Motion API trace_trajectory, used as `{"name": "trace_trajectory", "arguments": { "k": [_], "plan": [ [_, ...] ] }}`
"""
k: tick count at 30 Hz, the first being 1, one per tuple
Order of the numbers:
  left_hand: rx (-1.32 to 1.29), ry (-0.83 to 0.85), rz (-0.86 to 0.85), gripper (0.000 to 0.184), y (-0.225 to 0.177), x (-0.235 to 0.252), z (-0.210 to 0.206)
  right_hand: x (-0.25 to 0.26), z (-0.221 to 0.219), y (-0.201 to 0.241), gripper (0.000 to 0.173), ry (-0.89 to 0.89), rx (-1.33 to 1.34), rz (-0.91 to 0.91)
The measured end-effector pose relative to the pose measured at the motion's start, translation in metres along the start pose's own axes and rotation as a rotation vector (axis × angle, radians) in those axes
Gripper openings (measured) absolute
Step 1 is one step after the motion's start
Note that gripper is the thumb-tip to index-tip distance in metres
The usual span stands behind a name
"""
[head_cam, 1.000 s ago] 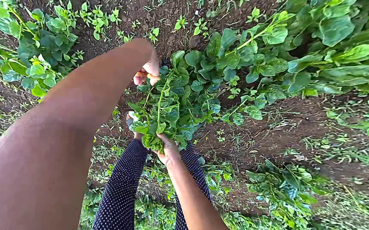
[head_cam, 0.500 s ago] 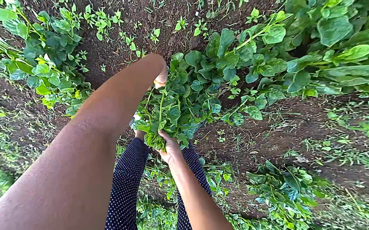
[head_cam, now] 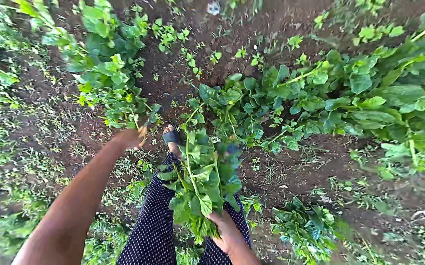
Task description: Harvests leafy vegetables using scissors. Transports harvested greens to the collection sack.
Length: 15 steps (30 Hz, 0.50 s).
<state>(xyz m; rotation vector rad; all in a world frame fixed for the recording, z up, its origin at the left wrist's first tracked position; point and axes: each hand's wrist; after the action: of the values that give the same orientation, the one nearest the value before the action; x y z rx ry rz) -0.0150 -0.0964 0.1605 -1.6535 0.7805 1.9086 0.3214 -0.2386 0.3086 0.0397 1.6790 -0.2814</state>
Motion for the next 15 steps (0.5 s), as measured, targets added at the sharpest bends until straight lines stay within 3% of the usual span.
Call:
{"name": "trace_trajectory", "arguments": {
  "k": [3, 6, 10, 15],
  "plan": [
    [-0.085, 0.064, 0.11, 0.043, 0.117, -0.054, -0.018, -0.056, -0.015, -0.003, 0.022, -0.04, -0.01, 0.052],
    [-0.146, 0.125, 0.188, 0.046, 0.202, -0.116, -0.039, -0.105, -0.035, 0.004, 0.017, -0.095, -0.027, 0.131],
    [-0.459, 0.194, 0.277, 0.044, 0.28, -0.191, -0.071, -0.155, -0.061, 0.014, 0.016, -0.125, -0.022, 0.264],
    [-0.824, 0.153, 0.29, 0.043, 0.354, -0.248, -0.142, -0.204, -0.098, 0.032, 0.013, -0.184, -0.169, 0.409]
  ]
}}
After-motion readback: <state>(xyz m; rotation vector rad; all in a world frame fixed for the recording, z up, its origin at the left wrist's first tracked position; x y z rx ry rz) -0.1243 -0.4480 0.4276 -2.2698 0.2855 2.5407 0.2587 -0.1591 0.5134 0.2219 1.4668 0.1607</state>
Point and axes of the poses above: each hand's wrist, its own x-axis towards the middle knuckle, its own z-axis out of the back of the hand, y = z × x, and after that the axes turned 14 degrees about -x, right-handed
